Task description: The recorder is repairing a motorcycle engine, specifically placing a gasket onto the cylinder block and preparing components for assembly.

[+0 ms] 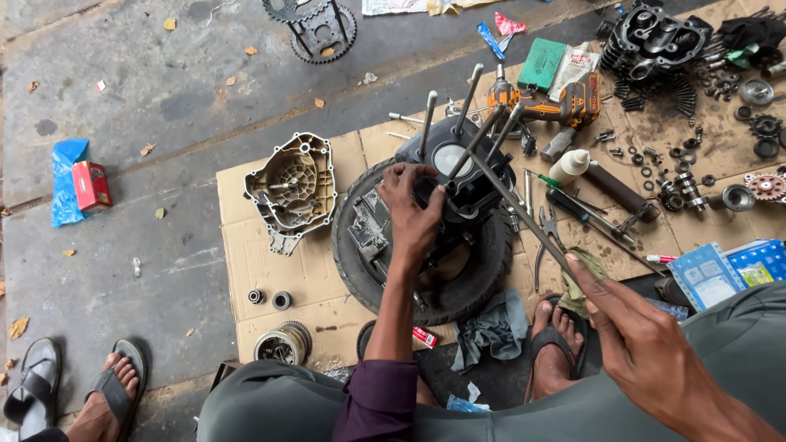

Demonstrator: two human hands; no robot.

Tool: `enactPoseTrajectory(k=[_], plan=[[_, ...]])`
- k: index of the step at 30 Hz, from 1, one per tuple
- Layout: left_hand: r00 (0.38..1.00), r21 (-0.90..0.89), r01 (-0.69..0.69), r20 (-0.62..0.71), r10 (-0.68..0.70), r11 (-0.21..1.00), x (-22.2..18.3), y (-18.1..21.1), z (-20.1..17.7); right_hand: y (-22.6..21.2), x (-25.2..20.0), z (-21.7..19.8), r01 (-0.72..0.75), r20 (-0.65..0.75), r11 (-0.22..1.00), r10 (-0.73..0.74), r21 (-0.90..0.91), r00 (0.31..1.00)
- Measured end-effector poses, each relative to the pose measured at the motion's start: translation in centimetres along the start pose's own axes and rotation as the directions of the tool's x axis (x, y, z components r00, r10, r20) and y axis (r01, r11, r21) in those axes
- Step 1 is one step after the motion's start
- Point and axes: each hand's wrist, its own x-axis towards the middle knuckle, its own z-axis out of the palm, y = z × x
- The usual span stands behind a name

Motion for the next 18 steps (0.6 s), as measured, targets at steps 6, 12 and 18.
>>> enactPoseTrajectory(k=[6, 12, 18], plan=[[1.0, 0.042, 0.004, -0.027, -0.003, 0.999, -0.32, 0.28, 0.38, -0.46, 0.44, -0.22, 0.049, -0.038, 0.999, -0.049, -0.011, 0.998], [1.0, 0.04, 0.007, -0.026, -0.006, 0.999, -0.16, 0.17, 0.26, 0.07, 0.55, 0.14, -0.137, -0.053, 0.99, 0.135, -0.039, 0.989], [0.997, -0.014, 0.068, 0.033, -0.067, 0.998, -0.08, 0.17, -0.16, 0.04, 0.23, 0.02, -0.104, 0.0, 0.994, 0.104, -0.042, 0.995]])
